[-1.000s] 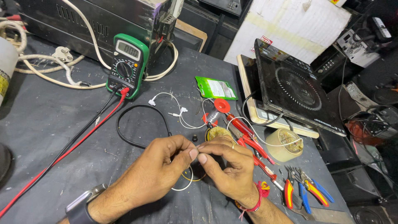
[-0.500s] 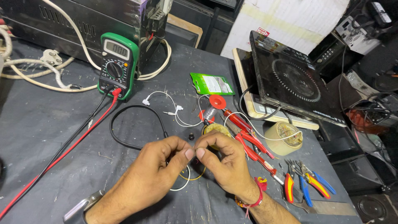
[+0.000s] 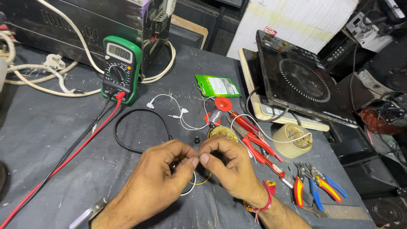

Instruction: The person strips and twists wires, then uses a soldering iron to join them to a small cylindrical component. They repeatedly heat the joint, apply solder, and trim excess wire with pliers. The work is performed on a cluttered electronics workbench with a multimeter and other tools visible.

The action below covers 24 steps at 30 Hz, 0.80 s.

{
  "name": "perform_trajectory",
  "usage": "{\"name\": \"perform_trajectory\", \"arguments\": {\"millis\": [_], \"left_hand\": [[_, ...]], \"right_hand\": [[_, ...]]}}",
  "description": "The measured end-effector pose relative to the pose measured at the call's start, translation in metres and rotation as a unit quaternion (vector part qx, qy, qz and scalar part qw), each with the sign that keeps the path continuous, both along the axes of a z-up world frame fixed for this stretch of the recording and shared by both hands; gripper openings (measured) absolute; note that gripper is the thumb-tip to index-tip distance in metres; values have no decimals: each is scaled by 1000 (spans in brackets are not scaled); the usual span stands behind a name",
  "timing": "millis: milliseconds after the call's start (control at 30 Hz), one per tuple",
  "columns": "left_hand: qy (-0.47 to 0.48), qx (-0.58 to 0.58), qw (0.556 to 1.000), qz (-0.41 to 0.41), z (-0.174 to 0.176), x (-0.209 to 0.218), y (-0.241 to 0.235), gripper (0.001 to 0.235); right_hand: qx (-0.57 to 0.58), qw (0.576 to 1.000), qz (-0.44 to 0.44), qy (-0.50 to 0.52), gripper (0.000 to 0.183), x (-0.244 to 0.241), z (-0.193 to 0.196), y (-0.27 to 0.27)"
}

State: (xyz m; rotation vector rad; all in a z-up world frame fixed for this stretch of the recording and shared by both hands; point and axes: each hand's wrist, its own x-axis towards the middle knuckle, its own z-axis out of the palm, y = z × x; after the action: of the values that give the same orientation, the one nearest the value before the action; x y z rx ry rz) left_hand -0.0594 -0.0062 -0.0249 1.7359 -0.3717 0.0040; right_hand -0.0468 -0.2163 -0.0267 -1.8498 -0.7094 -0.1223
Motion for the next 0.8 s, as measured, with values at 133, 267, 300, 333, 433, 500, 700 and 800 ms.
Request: {"name": "perform_trajectory", "arguments": {"millis": [133,267,300,333,433,500,700,800], "left_hand": [[-103,63,993,15,3,-2,2,14],[-249,103,963,24,3,-2,5,12],[-286,111,951,25,3,-2,5,12],[-304,122,944,24,3,-3,5,12],[-343,161,925,18,3,-4,6,14],[-351,199,915,12,3,-3,5,15],[-414,220,883,12,3,-1,6,28],[-425,220,878,17,2,-1,6,30]], "right_hand": [[24,991,-8,129,9,1,1,-3],[2,988,-6,154,9,2,3,-5],[-6,989,-2,149,9,3,3,-6],[-12,989,2,144,9,3,3,-7],[14,982,3,190,9,6,2,-6],[20,981,1,195,9,5,2,-7],[-6,983,-8,184,6,4,7,-6],[-17,984,-11,174,5,4,8,-6]]}}
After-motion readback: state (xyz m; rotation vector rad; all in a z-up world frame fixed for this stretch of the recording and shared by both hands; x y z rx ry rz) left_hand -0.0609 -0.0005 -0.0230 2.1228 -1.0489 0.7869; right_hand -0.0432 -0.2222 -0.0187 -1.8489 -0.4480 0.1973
